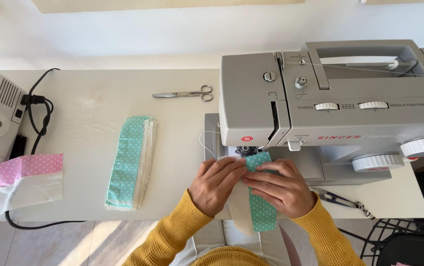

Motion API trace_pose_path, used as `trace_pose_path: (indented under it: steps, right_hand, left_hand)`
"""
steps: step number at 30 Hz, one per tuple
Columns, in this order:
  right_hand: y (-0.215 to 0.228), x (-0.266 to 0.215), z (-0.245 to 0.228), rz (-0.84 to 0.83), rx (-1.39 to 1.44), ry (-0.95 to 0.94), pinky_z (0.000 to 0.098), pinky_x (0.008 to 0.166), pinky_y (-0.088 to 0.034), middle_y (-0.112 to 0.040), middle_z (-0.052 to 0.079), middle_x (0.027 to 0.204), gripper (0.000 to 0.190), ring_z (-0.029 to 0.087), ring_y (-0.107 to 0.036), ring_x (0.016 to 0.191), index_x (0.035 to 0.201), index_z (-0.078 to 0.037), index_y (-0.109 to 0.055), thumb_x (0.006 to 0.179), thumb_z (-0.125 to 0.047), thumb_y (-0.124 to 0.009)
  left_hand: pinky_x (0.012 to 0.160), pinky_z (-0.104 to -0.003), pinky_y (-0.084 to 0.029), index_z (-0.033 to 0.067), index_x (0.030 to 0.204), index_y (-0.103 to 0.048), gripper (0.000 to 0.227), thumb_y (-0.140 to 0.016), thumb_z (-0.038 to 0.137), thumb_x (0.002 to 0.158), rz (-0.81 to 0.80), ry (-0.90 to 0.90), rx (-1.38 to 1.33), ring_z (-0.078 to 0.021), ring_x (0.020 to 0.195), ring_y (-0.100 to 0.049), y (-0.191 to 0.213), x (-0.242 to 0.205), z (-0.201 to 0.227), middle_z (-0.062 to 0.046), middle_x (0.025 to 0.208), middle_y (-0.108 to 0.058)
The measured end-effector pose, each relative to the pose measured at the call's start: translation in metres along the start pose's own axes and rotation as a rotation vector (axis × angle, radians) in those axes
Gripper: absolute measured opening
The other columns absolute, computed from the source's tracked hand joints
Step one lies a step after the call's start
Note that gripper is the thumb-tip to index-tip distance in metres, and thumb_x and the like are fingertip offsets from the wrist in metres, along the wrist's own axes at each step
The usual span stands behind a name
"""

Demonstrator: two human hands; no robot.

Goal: Sewing two strips of patterned fabric together using a sewing machine.

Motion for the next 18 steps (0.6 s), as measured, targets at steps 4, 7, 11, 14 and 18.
trace_pose_path:
  steps: [4,7,11,14,18]
  right_hand:
    - [0.000,-0.005,0.003,0.035,0.060,0.015,0.0386,0.096,-0.047,-0.073,-0.003,0.117,0.038,0.019,-0.062,0.110,0.118,-0.016,-0.074,0.081,-0.024,-0.080]
    - [0.008,0.000,0.009,0.079,0.061,-0.035,0.0374,0.094,-0.048,-0.073,0.000,0.117,0.037,0.019,-0.065,0.108,0.120,-0.016,-0.071,0.084,-0.021,-0.078]
    - [0.001,0.005,0.037,0.009,0.047,-0.321,0.0355,0.082,-0.053,-0.074,0.005,0.112,0.035,0.019,-0.070,0.096,0.125,-0.014,-0.069,0.091,-0.005,-0.069]
    - [-0.005,0.019,0.041,-0.062,-0.006,-0.357,0.0404,0.080,-0.055,-0.073,0.010,0.108,0.048,0.026,-0.070,0.092,0.126,-0.014,-0.071,0.082,0.005,-0.065]
    - [-0.015,0.016,0.048,-0.044,-0.116,-0.284,0.0452,0.081,-0.053,-0.073,0.014,0.107,0.054,0.033,-0.069,0.095,0.120,-0.012,-0.072,0.071,0.008,-0.068]
  left_hand:
    - [0.104,-0.042,-0.043,0.0046,0.128,-0.067,0.038,-0.071,0.012,0.090,-0.068,-0.074,0.012,-0.0232,0.129,-0.060,0.000,0.007,-0.009,-0.007,0.137,-0.066]
    - [0.106,-0.045,-0.041,0.0062,0.128,-0.067,0.039,-0.073,0.019,0.091,-0.111,-0.130,0.004,-0.0223,0.130,-0.058,0.000,0.016,-0.019,-0.006,0.138,-0.065]
    - [0.106,-0.048,-0.038,0.0089,0.125,-0.069,0.039,-0.074,0.026,0.091,-0.184,-0.199,0.004,-0.0194,0.126,-0.059,0.000,0.026,-0.025,-0.005,0.138,-0.066]
    - [0.107,-0.048,-0.038,0.0091,0.126,-0.069,0.041,-0.073,0.031,0.092,-0.215,-0.204,0.021,-0.0188,0.124,-0.059,-0.005,0.026,-0.024,-0.004,0.137,-0.066]
    - [0.106,-0.046,-0.040,0.0074,0.128,-0.068,0.043,-0.071,0.034,0.095,-0.235,-0.189,0.037,-0.0207,0.125,-0.057,-0.005,0.023,-0.018,-0.005,0.137,-0.065]
Point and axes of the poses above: each hand's wrist, its own x-axis towards the middle knuckle, its own y-axis out of the back of the hand, z = x × y, the point moved 5 cm from there along x, towards the middle knuckle
